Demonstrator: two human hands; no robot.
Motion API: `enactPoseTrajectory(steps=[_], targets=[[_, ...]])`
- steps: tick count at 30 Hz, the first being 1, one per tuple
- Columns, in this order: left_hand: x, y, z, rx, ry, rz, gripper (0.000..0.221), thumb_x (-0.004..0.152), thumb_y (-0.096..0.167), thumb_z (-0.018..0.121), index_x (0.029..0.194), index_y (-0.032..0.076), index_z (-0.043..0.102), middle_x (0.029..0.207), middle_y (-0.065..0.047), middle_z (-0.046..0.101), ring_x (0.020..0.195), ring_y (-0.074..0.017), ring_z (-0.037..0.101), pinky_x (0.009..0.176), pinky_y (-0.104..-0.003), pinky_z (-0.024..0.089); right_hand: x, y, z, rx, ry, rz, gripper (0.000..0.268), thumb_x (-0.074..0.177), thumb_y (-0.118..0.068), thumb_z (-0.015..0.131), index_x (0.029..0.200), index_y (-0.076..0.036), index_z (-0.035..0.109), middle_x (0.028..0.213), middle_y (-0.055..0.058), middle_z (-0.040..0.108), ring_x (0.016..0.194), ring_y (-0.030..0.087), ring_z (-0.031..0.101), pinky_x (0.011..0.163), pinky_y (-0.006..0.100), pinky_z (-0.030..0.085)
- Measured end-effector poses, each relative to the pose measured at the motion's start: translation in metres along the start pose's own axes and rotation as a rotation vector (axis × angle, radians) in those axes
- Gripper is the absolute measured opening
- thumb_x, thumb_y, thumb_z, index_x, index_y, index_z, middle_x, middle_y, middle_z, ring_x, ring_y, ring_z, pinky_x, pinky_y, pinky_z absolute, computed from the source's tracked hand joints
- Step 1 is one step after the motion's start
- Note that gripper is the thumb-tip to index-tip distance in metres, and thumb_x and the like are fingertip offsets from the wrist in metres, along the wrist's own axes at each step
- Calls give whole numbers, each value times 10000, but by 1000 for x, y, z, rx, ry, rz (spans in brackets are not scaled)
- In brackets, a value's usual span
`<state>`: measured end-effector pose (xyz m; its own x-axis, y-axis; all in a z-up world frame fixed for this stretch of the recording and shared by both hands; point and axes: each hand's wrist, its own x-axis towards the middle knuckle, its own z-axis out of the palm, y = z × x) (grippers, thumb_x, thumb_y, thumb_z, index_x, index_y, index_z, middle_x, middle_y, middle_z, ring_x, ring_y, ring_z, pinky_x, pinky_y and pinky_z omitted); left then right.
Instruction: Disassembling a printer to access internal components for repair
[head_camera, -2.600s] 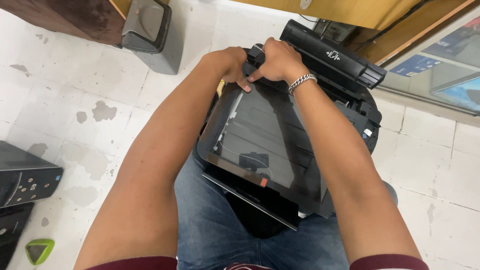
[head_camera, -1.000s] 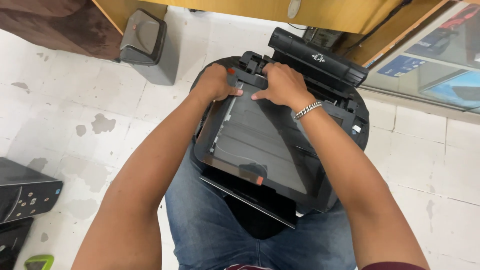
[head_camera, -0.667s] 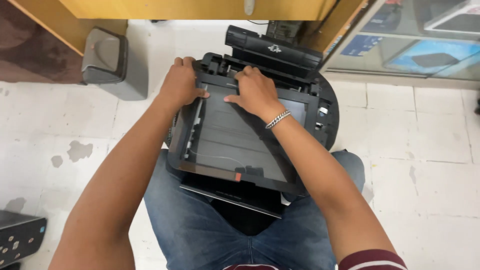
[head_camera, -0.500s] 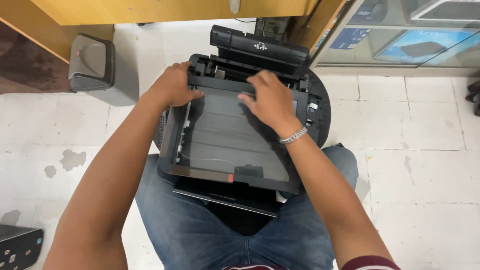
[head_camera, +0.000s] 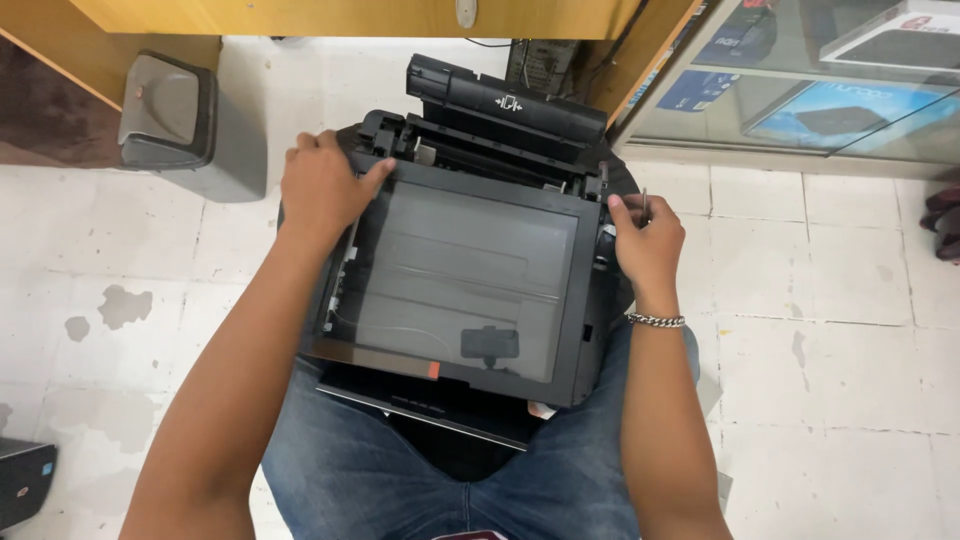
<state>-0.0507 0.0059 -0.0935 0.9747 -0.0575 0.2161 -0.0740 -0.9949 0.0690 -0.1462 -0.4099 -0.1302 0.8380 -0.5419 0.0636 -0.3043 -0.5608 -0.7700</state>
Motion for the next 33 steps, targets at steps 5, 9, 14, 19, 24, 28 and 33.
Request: enactPoseTrajectory(steps=[5, 9, 14, 19, 24, 28, 33], targets=[[-56, -29, -5, -335, -119, -172, 728, 775, 530, 890, 1260, 19, 705, 1057, -166, 728, 997, -399, 722, 812, -479, 581, -5, -21, 0, 68, 6, 5, 353, 957, -323, 758, 1203, -75, 705, 913, 92, 747, 877, 273, 715, 762, 399, 547], [-65, -27, -12, -420, -163, -241, 670, 766, 462, 916, 1238, 27, 723, 1066, -132, 706, 1008, -373, 728, 834, -444, 586, -8, -20, -1, 38, 17, -36, 282, 962, -189, 696, 1217, -71, 721, 998, 153, 755, 929, 347, 719, 796, 448, 549], [-45, -52, 5, -338, -268, -183, 567, 820, 490, 877, 1179, 66, 764, 1021, -109, 776, 1001, -395, 732, 810, -496, 583, 11, 24, -4, 276, 145, 56, 243, 925, -82, 644, 1146, -32, 732, 919, 118, 717, 719, 164, 650, 592, 296, 572], [-52, -77, 30, -233, -235, -96, 506, 925, 612, 789, 1138, 154, 760, 988, -21, 787, 961, -351, 742, 782, -498, 562, -5, 30, -40, 469, 233, 198, 290, 922, -13, 573, 1180, 73, 675, 935, 154, 610, 686, 143, 653, 537, 321, 693], [-71, -29, -34, -674, -298, -479, 521, 913, 500, 753, 1185, 67, 653, 1128, -66, 698, 1029, -206, 656, 884, -353, 500, -13, 47, -59, 419, 72, 459, 124, 944, -114, 641, 999, -43, 726, 964, 80, 710, 620, 199, 714, 574, 301, 604], [-60, -11, -52, -722, -351, -569, 624, 883, 560, 772, 1228, 65, 613, 1216, -75, 627, 1094, -233, 604, 911, -383, 476, -21, 37, -61, 281, -64, 455, 212, 959, -195, 626, 1066, -52, 741, 1128, 75, 731, 961, 216, 692, 611, 336, 674], [-40, -5, -51, -692, -454, -602, 914, 722, 498, 903, 1399, 24, 513, 1323, -113, 606, 1158, -258, 614, 946, -394, 512, -12, 44, -49, 544, -163, 370, 143, 992, -120, 600, 1041, -57, 719, 911, 51, 702, 686, 191, 735, 533, 277, 551]])
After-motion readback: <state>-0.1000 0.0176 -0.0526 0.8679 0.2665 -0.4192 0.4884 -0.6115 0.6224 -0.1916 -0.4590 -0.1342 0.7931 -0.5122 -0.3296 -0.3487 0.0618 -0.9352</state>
